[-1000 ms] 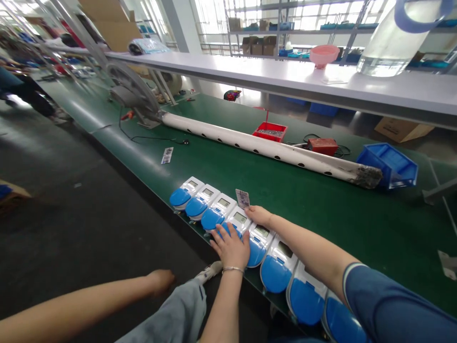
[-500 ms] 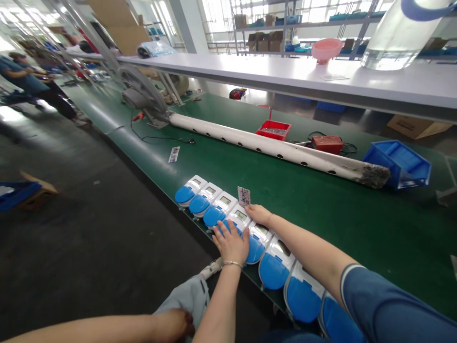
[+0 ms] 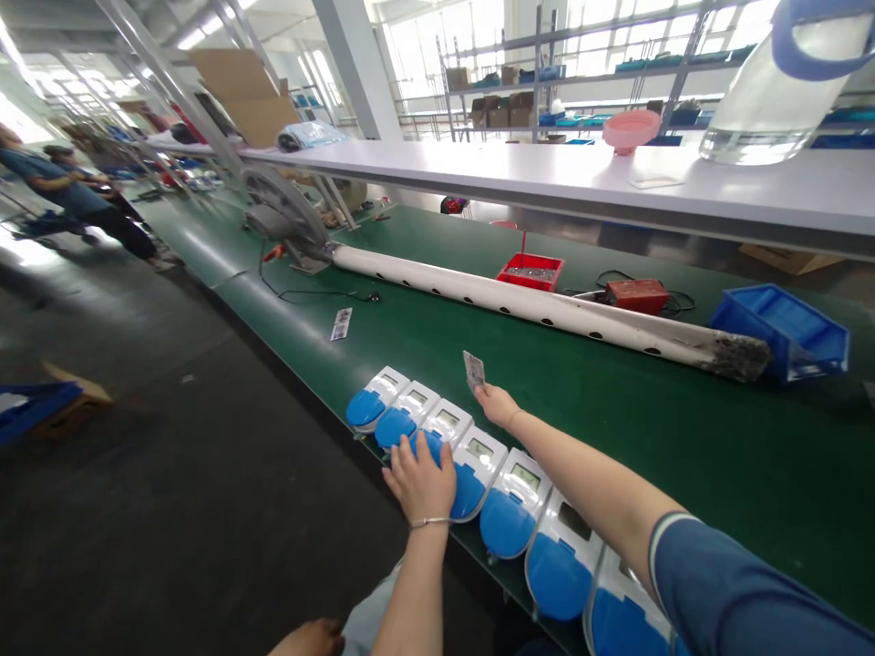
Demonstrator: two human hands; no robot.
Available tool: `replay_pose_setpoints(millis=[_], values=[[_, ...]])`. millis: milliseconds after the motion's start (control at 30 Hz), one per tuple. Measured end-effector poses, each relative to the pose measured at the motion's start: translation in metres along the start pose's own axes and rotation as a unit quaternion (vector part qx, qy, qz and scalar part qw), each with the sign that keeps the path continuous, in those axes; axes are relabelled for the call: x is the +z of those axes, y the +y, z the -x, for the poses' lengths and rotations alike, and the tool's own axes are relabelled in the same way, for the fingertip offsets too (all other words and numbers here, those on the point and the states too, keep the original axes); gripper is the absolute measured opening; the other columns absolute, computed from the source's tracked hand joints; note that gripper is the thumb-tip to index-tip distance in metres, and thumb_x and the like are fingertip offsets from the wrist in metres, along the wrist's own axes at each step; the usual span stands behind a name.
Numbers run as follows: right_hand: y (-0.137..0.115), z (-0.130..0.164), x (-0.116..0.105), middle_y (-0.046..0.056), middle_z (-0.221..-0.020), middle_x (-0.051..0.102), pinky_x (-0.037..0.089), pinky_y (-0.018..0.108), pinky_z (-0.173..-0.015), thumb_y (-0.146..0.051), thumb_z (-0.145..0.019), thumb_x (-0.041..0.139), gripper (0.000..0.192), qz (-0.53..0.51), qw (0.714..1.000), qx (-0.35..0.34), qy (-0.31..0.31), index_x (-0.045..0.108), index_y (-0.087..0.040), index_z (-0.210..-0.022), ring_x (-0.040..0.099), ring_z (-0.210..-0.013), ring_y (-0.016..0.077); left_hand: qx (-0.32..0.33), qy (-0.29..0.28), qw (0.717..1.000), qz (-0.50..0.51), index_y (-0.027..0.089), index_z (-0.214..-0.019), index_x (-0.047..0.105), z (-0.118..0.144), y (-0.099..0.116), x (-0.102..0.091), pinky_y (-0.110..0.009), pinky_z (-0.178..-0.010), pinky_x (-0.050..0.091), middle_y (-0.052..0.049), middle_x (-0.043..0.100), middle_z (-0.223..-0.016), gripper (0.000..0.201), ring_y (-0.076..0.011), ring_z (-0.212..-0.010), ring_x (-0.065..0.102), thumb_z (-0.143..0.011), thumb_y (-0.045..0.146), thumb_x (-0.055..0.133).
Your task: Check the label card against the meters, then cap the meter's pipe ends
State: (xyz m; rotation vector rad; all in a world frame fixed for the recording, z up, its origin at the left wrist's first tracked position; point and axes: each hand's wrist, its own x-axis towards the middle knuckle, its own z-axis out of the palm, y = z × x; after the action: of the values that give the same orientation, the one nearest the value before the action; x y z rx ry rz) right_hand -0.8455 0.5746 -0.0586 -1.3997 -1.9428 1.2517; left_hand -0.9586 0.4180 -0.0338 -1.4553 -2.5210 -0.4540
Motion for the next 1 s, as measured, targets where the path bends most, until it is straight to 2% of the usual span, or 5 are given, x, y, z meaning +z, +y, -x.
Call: replay_pose_setpoints(millis=[100,233,433,700,1000], values=[[-0.008,-0.007,0.022,0.007,-0.098,0.063,0.042,0.026,-0.08,-0.037,-0.088,0.031,0.037,-0.017,0.999,-0.008,-0.042,0.058,-0.017,-0.102,0.056,-0.091,0.0182,0.044,-0.045,0.998,0.0,0.015,-0.129,0.033,-0.017,-0.011,0.022,-0.058,-0.098,0.021,-0.02,0.022,-0.138,0.056,-0.0384,-0.128,0.012,-0.082,0.046,0.035],[-0.004,0.0,0.038,0.005,-0.097,0.064,0.043,0.026,-0.08,-0.041,-0.087,0.034,0.037,-0.029,0.996,-0.012,-0.08,0.062,-0.018,-0.094,0.057,-0.09,0.018,0.071,-0.058,0.996,-0.006,0.016,-0.131,0.028,-0.016,-0.017,0.038,-0.06,-0.098,0.017,-0.021,0.019,-0.14,0.057,-0.039,-0.129,0.007,-0.083,0.045,0.032],[-0.003,0.006,0.039,0.007,-0.093,0.064,0.044,0.029,-0.078,-0.046,-0.086,0.032,0.042,-0.041,0.996,0.016,-0.074,0.062,-0.017,-0.092,0.057,-0.087,0.0196,0.069,-0.071,0.995,-0.01,0.015,-0.132,0.026,-0.015,-0.016,0.031,-0.059,-0.1,0.016,-0.021,0.019,-0.139,0.057,-0.0375,-0.129,0.006,-0.084,0.045,0.032],[-0.014,0.011,0.038,0.006,-0.096,0.064,0.043,0.032,-0.084,-0.042,-0.086,0.033,0.039,-0.05,0.995,0.048,-0.074,0.062,-0.019,-0.098,0.056,-0.094,0.0215,0.06,-0.086,0.994,-0.005,0.015,-0.132,0.026,-0.015,-0.015,0.028,-0.059,-0.101,0.014,-0.02,0.019,-0.14,0.059,-0.0369,-0.13,0.006,-0.083,0.046,0.033],[-0.01,0.001,0.039,0.006,-0.097,0.064,0.043,0.029,-0.082,-0.041,-0.087,0.031,0.04,-0.047,0.996,0.035,-0.063,0.06,-0.017,-0.1,0.057,-0.092,0.0197,0.055,-0.094,0.994,0.015,0.015,-0.132,0.026,-0.013,-0.017,0.023,-0.058,-0.101,0.016,-0.021,0.018,-0.14,0.058,-0.0366,-0.13,0.004,-0.083,0.045,0.032]])
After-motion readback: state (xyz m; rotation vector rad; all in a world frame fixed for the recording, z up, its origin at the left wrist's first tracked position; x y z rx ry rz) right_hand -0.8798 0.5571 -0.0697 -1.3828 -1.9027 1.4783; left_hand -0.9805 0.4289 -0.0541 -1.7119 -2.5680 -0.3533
